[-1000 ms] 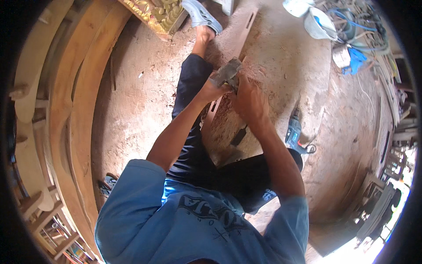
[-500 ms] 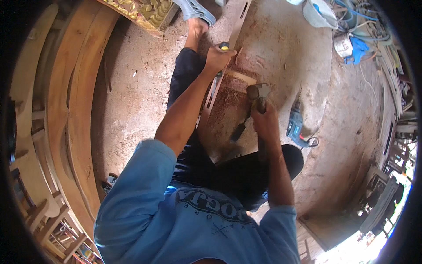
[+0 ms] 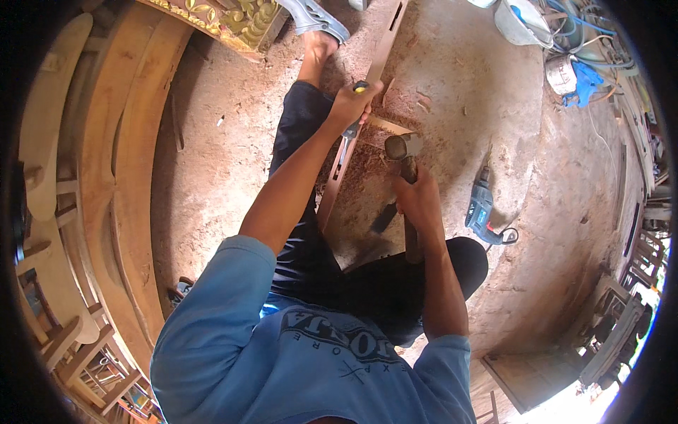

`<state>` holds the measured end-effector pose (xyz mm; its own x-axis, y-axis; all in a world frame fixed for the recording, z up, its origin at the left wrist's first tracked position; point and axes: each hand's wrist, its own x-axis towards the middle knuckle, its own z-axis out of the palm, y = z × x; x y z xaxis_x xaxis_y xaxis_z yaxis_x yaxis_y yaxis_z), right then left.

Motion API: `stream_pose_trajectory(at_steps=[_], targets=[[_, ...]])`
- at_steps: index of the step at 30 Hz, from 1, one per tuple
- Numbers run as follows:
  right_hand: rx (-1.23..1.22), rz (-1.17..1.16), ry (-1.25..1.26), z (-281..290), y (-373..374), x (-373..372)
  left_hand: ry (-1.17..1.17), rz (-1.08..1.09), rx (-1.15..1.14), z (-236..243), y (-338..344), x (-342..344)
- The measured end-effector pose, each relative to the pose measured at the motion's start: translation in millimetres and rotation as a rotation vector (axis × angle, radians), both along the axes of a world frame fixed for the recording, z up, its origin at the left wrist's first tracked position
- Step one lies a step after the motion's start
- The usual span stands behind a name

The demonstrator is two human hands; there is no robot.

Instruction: The person sits on the floor and uses a chisel and hammer to carve a piece of wood. They repeatedly strike the chisel to remove wood shavings and shape the wood.

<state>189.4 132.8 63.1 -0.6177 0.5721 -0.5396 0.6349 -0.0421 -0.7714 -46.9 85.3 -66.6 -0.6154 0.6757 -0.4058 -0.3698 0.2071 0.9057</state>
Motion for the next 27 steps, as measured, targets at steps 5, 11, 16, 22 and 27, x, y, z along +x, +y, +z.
stream_pose_trajectory(at_steps=[5,11,16,22,27], targets=[[-0.013,-0.024,0.003,6.1,-0.9,-3.3,-0.047,0.011,-0.023,0.6,-0.4,2.2],[-0.018,0.008,-0.024,7.0,-3.9,1.1,-0.301,-0.085,0.068,12.8,-3.3,-8.1],[0.020,-0.003,-0.052,2.9,-2.1,5.7,-0.128,-0.049,-0.008,19.3,-2.2,-1.0],[-0.023,0.004,-0.086,-3.5,0.2,4.7,-0.434,-0.177,0.193,27.2,-9.8,-8.8],[-0.006,0.013,-0.067,-7.2,-1.8,1.7,-0.144,-0.455,-0.139,51.6,-16.0,-25.8]])
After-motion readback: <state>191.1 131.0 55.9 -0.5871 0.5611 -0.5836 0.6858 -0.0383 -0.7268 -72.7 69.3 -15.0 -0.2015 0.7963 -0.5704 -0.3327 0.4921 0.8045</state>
